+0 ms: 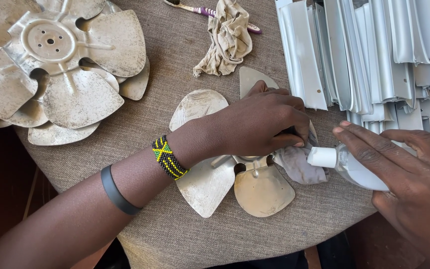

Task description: Cleaning metal fan blades by applying a liquid cleaner and wiping them with a cloth.

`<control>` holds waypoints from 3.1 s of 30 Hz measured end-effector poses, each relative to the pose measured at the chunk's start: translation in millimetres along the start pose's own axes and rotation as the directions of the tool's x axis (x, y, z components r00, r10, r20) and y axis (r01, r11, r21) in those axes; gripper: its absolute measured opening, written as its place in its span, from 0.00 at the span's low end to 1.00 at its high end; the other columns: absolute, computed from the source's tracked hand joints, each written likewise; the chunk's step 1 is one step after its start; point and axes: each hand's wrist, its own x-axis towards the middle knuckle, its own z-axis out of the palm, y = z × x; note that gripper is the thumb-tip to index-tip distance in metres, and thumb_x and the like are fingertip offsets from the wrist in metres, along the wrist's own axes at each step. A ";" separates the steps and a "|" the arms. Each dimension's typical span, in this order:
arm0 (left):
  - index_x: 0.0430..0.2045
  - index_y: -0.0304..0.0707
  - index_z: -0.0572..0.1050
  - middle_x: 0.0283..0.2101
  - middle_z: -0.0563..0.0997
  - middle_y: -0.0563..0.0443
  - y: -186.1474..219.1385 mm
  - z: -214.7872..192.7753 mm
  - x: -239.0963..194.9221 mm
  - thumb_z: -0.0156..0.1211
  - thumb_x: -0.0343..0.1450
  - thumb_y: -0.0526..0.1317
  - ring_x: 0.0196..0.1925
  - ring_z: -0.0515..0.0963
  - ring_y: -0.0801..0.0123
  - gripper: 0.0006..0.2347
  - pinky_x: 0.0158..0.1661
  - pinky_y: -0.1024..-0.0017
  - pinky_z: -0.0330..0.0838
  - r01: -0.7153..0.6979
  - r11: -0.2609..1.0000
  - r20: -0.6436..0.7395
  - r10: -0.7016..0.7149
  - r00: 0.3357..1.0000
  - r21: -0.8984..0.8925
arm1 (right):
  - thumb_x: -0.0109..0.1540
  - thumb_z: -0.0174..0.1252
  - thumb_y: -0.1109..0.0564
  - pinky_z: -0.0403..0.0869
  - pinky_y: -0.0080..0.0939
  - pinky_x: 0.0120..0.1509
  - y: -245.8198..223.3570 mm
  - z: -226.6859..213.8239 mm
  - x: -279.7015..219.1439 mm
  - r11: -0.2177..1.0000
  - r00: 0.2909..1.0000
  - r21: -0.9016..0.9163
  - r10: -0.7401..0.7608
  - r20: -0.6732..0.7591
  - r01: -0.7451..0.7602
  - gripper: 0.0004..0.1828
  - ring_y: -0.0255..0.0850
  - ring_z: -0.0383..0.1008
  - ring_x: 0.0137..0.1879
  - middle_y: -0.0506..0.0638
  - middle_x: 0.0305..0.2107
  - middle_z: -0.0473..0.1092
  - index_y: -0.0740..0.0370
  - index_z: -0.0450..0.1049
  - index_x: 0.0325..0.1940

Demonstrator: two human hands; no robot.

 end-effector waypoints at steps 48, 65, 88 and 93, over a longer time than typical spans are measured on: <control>0.33 0.50 0.75 0.38 0.80 0.56 -2.8 -0.2 -6.4 0.54 0.75 0.46 0.44 0.77 0.61 0.06 0.41 0.58 0.57 -0.033 0.999 -0.058 0.034 0.998 0.006 | 0.47 0.57 0.74 0.75 0.36 0.57 23.0 22.2 -35.8 0.985 0.985 -0.020 0.170 0.011 -0.170 0.48 0.36 0.79 0.54 0.38 0.57 0.77 0.43 0.71 0.70; 0.34 0.52 0.79 0.41 0.82 0.56 -1.9 -6.1 -7.9 0.55 0.74 0.47 0.47 0.79 0.62 0.06 0.44 0.59 0.57 0.011 0.999 -0.020 -0.012 1.000 -0.042 | 0.51 0.65 0.41 0.87 0.30 0.30 40.7 28.5 -46.0 0.882 0.848 0.016 0.448 0.282 -0.471 0.47 0.30 0.85 0.33 0.30 0.47 0.79 0.20 0.57 0.74; 0.35 0.47 0.77 0.41 0.81 0.51 -5.2 1.2 -11.6 0.55 0.74 0.45 0.47 0.79 0.56 0.06 0.45 0.57 0.62 -0.013 0.998 -0.050 0.010 0.999 -0.059 | 0.66 0.51 0.71 0.86 0.63 0.54 41.7 -39.2 169.7 0.353 0.870 0.869 0.224 -0.439 0.347 0.31 0.56 0.71 0.51 0.65 0.51 0.54 0.49 0.48 0.67; 0.35 0.51 0.77 0.41 0.81 0.53 -5.0 2.4 -11.6 0.56 0.74 0.46 0.46 0.80 0.56 0.06 0.41 0.57 0.57 0.018 0.999 -0.048 -0.019 0.999 -0.041 | 0.70 0.52 0.70 0.84 0.62 0.60 53.7 -21.1 220.7 0.353 0.823 0.823 0.200 -0.532 0.446 0.27 0.54 0.71 0.55 0.65 0.47 0.61 0.49 0.48 0.65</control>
